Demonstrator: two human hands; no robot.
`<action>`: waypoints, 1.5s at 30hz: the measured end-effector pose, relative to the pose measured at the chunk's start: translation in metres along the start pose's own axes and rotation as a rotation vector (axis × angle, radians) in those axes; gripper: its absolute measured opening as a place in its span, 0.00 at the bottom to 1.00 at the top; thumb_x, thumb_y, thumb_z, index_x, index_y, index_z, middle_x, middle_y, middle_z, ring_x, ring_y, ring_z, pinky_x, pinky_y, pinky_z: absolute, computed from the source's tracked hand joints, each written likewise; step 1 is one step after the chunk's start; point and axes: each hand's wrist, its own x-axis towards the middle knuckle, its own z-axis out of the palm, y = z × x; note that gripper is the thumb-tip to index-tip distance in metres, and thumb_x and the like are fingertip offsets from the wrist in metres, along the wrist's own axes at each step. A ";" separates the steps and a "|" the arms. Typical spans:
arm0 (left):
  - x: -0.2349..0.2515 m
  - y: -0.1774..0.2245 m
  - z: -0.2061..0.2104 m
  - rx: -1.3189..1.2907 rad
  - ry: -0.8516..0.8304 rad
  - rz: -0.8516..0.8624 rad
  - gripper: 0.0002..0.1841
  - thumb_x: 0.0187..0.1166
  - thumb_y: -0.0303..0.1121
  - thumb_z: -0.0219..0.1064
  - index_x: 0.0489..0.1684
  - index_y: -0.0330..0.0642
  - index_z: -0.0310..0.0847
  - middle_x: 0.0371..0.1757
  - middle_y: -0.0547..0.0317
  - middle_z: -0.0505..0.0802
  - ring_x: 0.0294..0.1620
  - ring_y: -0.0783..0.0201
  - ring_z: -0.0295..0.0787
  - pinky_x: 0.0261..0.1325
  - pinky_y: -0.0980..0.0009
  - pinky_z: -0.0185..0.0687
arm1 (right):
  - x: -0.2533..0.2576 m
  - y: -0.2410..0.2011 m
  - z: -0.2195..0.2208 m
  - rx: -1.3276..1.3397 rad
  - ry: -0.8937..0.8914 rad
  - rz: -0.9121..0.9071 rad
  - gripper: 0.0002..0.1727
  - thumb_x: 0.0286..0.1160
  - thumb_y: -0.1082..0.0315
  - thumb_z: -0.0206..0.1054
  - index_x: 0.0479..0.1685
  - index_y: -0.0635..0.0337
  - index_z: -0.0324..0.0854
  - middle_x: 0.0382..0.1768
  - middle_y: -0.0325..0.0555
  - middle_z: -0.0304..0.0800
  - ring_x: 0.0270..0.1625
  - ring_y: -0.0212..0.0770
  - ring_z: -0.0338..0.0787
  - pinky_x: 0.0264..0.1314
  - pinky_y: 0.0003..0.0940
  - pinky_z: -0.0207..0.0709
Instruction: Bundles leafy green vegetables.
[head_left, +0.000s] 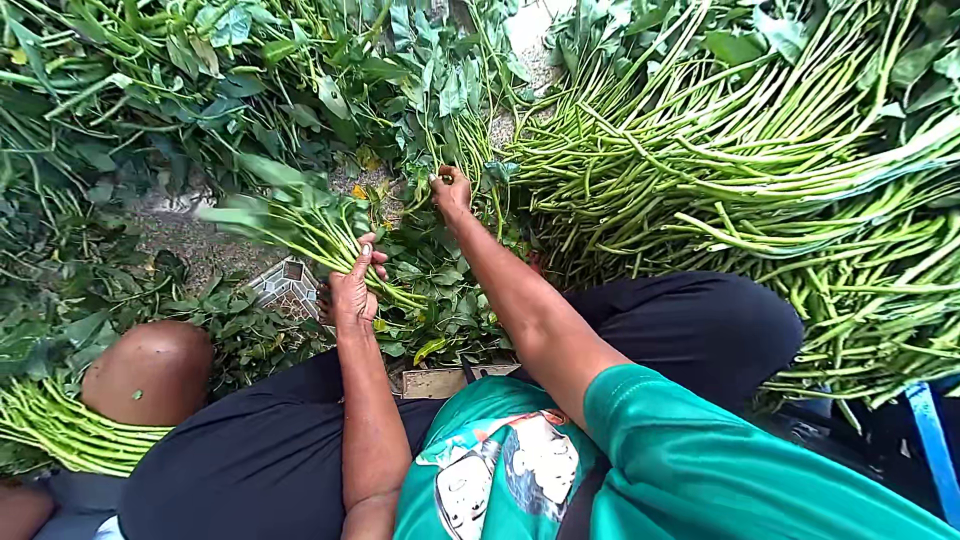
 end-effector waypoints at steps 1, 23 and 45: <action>0.001 -0.001 0.000 0.010 0.006 -0.011 0.11 0.90 0.29 0.59 0.60 0.40 0.85 0.32 0.61 0.93 0.23 0.72 0.86 0.27 0.79 0.84 | -0.009 -0.002 -0.005 -0.101 -0.041 -0.069 0.20 0.84 0.66 0.66 0.71 0.65 0.80 0.59 0.64 0.89 0.57 0.56 0.91 0.62 0.53 0.83; 0.008 -0.009 0.010 0.111 0.185 0.093 0.10 0.85 0.25 0.65 0.59 0.35 0.84 0.46 0.54 0.94 0.27 0.69 0.88 0.26 0.76 0.84 | -0.111 -0.006 0.007 -0.238 -0.366 -0.421 0.23 0.84 0.67 0.64 0.75 0.65 0.77 0.52 0.59 0.93 0.50 0.51 0.94 0.61 0.51 0.86; 0.004 0.012 0.003 -0.092 0.336 0.036 0.07 0.86 0.30 0.64 0.55 0.38 0.81 0.39 0.56 0.92 0.33 0.67 0.89 0.33 0.71 0.86 | -0.155 0.000 -0.009 -0.483 -0.384 -1.287 0.10 0.83 0.78 0.60 0.41 0.67 0.88 0.38 0.59 0.90 0.43 0.57 0.93 0.49 0.48 0.85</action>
